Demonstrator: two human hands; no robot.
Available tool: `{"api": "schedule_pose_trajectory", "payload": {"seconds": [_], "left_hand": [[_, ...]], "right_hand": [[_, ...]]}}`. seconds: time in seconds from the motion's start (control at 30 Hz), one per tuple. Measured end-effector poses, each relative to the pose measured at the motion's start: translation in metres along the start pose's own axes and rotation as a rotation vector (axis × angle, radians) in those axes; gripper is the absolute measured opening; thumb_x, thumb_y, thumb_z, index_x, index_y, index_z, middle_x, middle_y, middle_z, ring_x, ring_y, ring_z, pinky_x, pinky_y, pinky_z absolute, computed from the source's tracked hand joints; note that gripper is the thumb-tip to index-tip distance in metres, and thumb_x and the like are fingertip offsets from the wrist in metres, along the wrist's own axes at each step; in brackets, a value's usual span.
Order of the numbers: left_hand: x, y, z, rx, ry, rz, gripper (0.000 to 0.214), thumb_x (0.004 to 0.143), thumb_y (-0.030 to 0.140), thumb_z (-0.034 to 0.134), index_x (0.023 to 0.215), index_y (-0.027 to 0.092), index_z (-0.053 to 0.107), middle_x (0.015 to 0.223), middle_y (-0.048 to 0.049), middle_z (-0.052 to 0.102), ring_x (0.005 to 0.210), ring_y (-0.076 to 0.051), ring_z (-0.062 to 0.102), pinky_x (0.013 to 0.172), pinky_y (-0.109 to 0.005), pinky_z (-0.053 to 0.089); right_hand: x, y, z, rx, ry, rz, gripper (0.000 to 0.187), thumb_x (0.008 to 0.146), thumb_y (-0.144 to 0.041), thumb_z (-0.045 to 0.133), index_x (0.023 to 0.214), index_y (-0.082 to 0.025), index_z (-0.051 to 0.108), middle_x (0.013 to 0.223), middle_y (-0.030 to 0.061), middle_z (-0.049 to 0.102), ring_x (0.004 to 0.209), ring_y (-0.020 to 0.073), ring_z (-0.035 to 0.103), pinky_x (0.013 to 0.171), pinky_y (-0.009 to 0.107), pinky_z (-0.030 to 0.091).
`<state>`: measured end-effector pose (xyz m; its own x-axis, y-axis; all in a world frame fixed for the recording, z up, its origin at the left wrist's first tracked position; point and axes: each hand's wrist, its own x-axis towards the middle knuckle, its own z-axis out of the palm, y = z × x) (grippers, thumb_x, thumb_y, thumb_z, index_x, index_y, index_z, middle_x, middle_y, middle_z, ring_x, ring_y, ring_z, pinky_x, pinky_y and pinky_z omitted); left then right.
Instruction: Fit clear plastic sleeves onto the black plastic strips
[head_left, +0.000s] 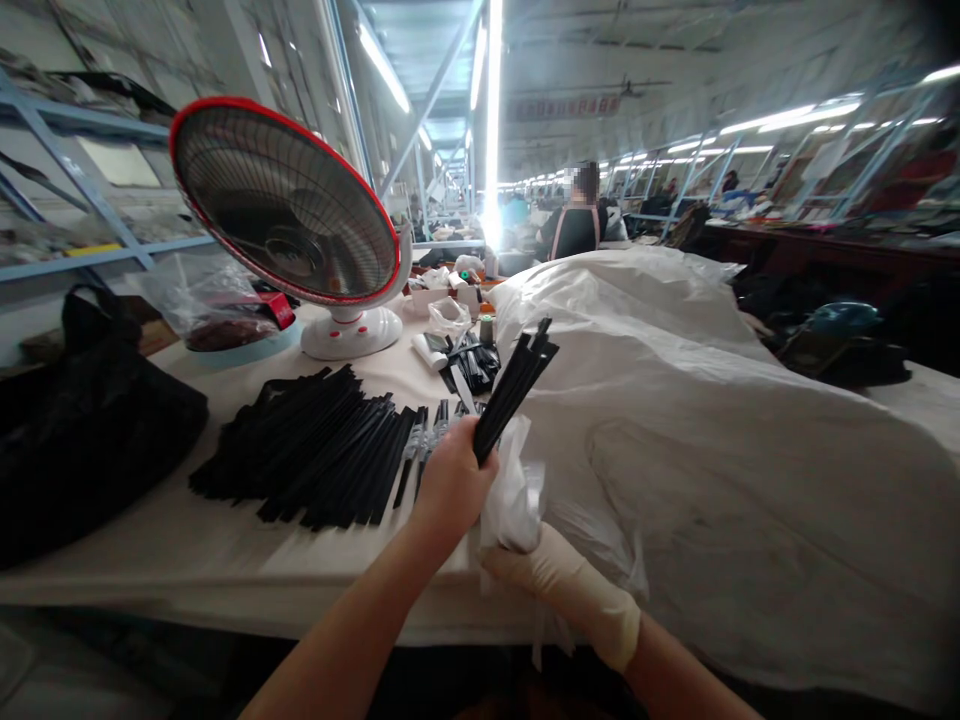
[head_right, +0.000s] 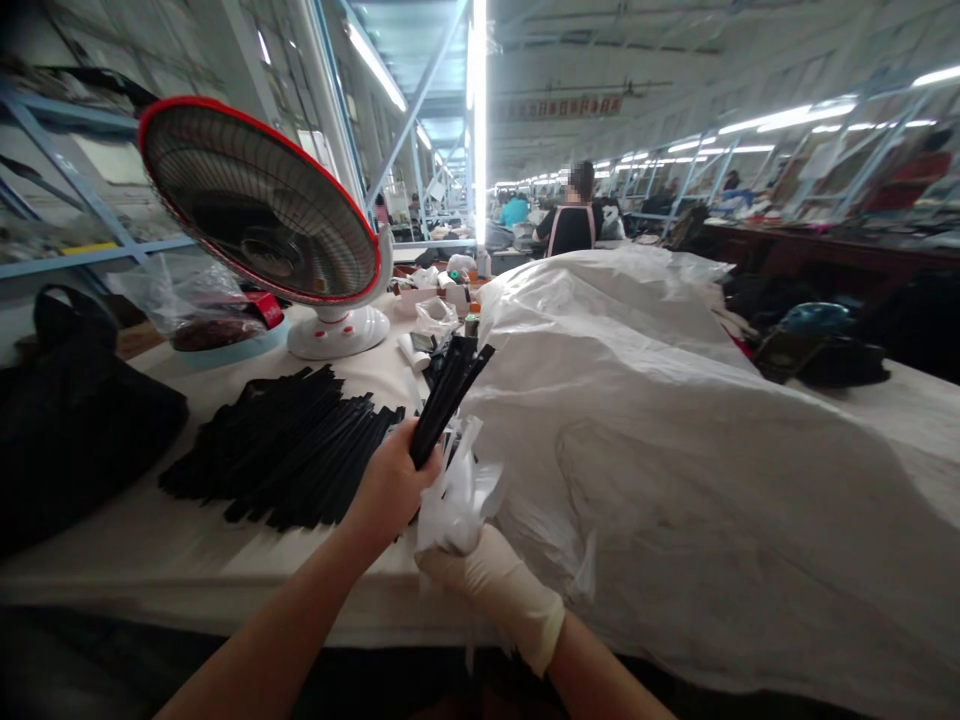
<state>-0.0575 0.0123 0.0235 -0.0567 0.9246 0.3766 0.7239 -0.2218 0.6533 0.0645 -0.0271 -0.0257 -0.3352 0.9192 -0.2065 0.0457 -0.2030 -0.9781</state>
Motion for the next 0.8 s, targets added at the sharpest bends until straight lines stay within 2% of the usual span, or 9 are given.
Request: {"api": "schedule_pose_trajectory", "payload": {"seconds": [0.07,0.13,0.27,0.43,0.53,0.6,0.67,0.8], "left_hand": [[0.002,0.002,-0.003,0.033,0.011,0.004,0.013,0.074,0.012,0.050,0.085,0.018,0.056,0.079,-0.0056,0.061,0.076,-0.022,0.059,0.071,-0.033,0.043],[0.003,0.004,-0.005,0.062,0.022,0.009,0.013,0.075,0.012,0.049,0.084,0.018,0.056,0.078,-0.0057,0.061,0.076,-0.022,0.059,0.071,-0.033,0.043],[0.005,0.003,-0.005,0.101,0.038,0.013,0.011,0.075,0.013,0.050,0.083,0.018,0.056,0.077,-0.0049,0.061,0.076,-0.021,0.059,0.069,-0.031,0.044],[0.007,-0.001,-0.001,0.088,0.027,0.016,0.013,0.077,0.013,0.050,0.087,0.018,0.056,0.079,-0.0044,0.062,0.077,-0.020,0.060,0.072,-0.029,0.045],[0.009,0.000,0.000,0.083,0.003,0.031,0.013,0.076,0.014,0.051,0.087,0.018,0.056,0.078,-0.0044,0.063,0.077,-0.020,0.060,0.073,-0.030,0.045],[0.010,0.001,0.000,0.080,0.003,0.032,0.012,0.077,0.014,0.050,0.086,0.019,0.056,0.078,-0.0043,0.063,0.077,-0.021,0.060,0.073,-0.031,0.045],[0.011,0.003,0.000,0.071,0.002,0.027,0.012,0.077,0.014,0.050,0.086,0.019,0.056,0.078,-0.0043,0.062,0.076,-0.021,0.059,0.072,-0.031,0.045],[0.013,0.003,0.001,0.030,-0.026,0.024,0.010,0.076,0.015,0.051,0.085,0.018,0.055,0.078,-0.0047,0.061,0.075,-0.020,0.059,0.071,-0.031,0.044]], "right_hand": [[0.001,0.001,-0.003,-0.023,-0.025,0.054,0.018,0.063,-0.031,0.066,0.069,-0.015,0.062,0.062,0.0025,0.059,0.058,0.0144,0.048,0.058,0.028,0.039],[0.000,0.000,-0.006,-0.019,-0.078,0.078,0.026,0.068,-0.039,0.063,0.060,-0.015,0.059,0.054,0.0008,0.055,0.051,0.0110,0.042,0.051,0.025,0.035],[-0.003,0.000,-0.008,0.069,-0.119,0.061,0.032,0.068,-0.047,0.063,0.071,-0.015,0.057,0.058,-0.0018,0.052,0.049,0.0083,0.038,0.048,0.023,0.030],[-0.005,0.000,-0.006,-0.016,-0.117,0.067,0.023,0.065,-0.036,0.067,0.064,-0.018,0.053,0.053,-0.0041,0.046,0.049,0.0094,0.037,0.048,0.024,0.030],[-0.006,-0.004,-0.007,-0.010,-0.094,-0.006,0.015,0.063,-0.028,0.068,0.070,-0.019,0.058,0.065,-0.0015,0.054,0.064,0.0143,0.046,0.061,0.027,0.037],[-0.007,-0.006,-0.008,0.031,-0.079,-0.020,0.016,0.064,-0.026,0.067,0.078,-0.019,0.060,0.072,-0.0009,0.057,0.071,0.0160,0.048,0.067,0.028,0.038],[-0.008,-0.006,-0.008,0.046,-0.103,0.030,0.015,0.066,-0.026,0.065,0.078,-0.019,0.060,0.067,-0.0020,0.055,0.063,0.0140,0.046,0.061,0.027,0.037],[-0.008,0.000,-0.006,0.046,-0.204,0.125,0.009,0.066,-0.024,0.062,0.065,-0.017,0.056,0.052,-0.0047,0.046,0.045,0.0088,0.037,0.045,0.024,0.029]]}}
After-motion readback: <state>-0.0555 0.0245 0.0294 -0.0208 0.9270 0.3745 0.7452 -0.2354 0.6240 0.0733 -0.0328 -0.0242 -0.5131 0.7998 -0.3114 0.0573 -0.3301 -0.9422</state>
